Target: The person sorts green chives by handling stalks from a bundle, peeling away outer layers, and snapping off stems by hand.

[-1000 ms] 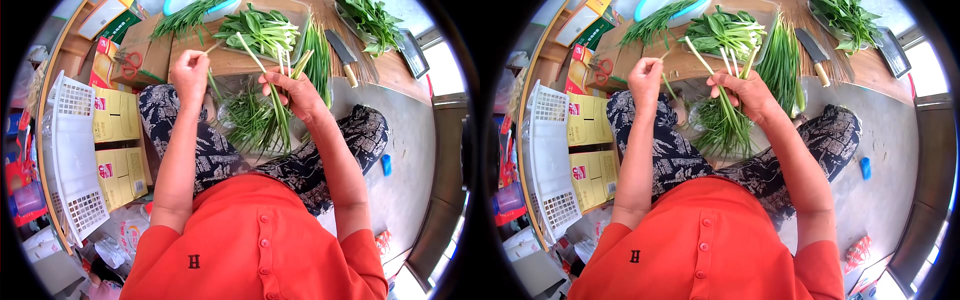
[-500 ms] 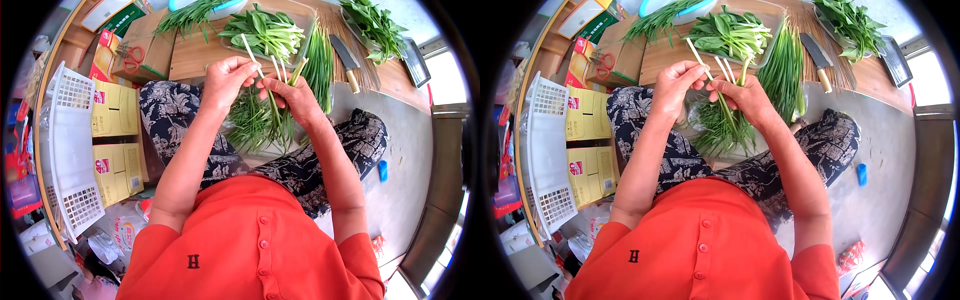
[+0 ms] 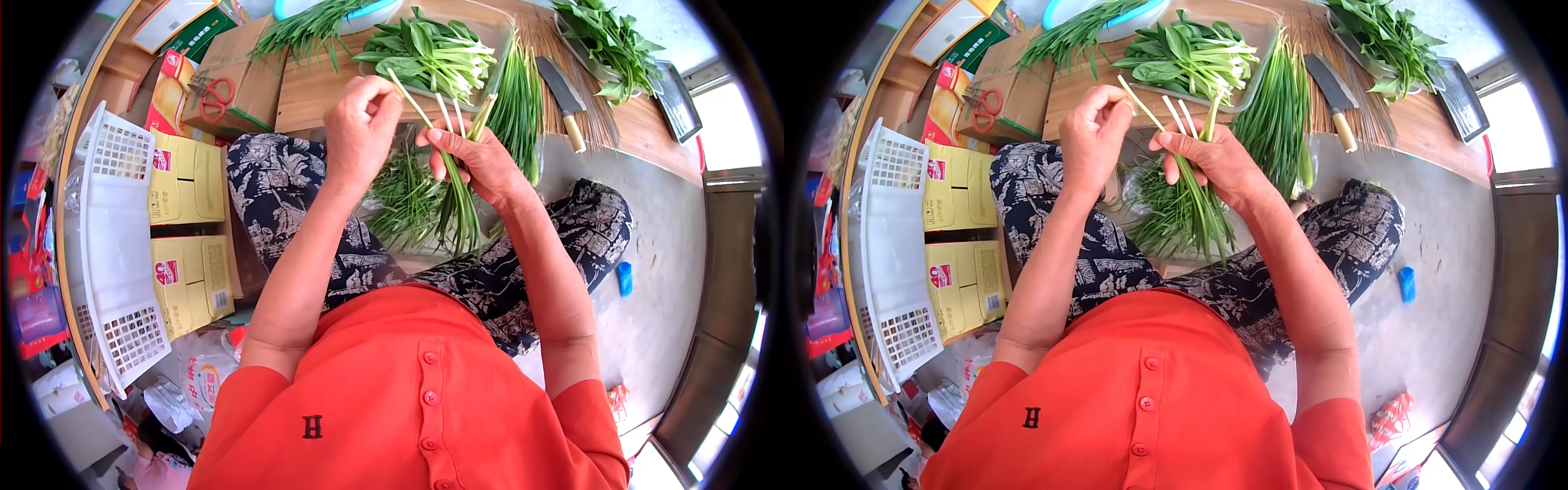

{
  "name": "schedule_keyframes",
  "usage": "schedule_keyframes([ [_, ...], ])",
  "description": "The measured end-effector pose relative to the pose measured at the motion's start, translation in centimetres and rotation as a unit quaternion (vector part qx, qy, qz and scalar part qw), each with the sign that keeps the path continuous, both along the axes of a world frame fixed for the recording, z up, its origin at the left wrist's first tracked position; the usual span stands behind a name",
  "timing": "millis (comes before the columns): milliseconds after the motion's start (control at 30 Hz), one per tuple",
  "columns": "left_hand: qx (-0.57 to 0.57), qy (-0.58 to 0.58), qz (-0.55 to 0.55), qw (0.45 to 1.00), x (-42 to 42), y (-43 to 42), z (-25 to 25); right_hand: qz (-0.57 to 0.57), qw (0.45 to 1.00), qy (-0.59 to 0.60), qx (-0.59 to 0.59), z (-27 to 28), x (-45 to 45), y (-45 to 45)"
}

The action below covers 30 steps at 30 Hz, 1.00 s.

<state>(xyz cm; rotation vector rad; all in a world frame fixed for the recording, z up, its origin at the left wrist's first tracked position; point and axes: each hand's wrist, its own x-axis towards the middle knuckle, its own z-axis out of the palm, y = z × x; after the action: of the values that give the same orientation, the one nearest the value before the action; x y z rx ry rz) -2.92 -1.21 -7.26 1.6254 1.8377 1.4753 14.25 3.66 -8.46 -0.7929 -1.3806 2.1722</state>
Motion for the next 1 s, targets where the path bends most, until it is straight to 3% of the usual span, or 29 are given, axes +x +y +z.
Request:
schedule_keyframes([
  [267,0.028,-0.030,0.113,0.993,-5.4,0.8,-0.9,0.027,1.000,-0.009,0.003,-0.5,0.3,0.2],
  [367,-0.029,0.026,0.096,0.995,-6.8,0.3,-1.3,0.019,1.000,-0.015,0.007,-0.6,0.5,0.3],
  [433,-0.197,0.128,0.024,0.972,-6.7,-0.2,-1.0,0.021,0.999,-0.030,0.015,-0.5,0.4,0.3],
  [467,-0.197,0.127,0.026,0.972,-6.3,-0.5,-0.9,0.022,0.998,-0.045,0.024,-0.5,0.3,0.2],
  [500,-0.166,-0.038,-0.012,0.985,-5.0,-0.6,-0.3,0.023,0.998,-0.046,0.025,-0.5,0.2,0.2],
  [567,-0.109,-0.331,-0.104,0.932,-3.2,-0.9,0.7,0.043,0.997,-0.044,0.037,-0.6,-0.1,0.0],
  [700,-0.121,-0.382,-0.168,0.901,-2.5,-0.9,0.6,0.051,0.998,-0.035,0.022,0.0,-0.8,-0.7],
  [933,-0.122,-0.322,-0.240,0.908,-1.0,-2.1,2.0,0.051,0.998,0.021,0.027,1.3,-1.5,-1.0],
  [1000,-0.113,-0.356,-0.260,0.890,-0.9,-2.2,2.1,0.070,0.997,0.021,0.019,1.5,-1.3,-0.8],
])
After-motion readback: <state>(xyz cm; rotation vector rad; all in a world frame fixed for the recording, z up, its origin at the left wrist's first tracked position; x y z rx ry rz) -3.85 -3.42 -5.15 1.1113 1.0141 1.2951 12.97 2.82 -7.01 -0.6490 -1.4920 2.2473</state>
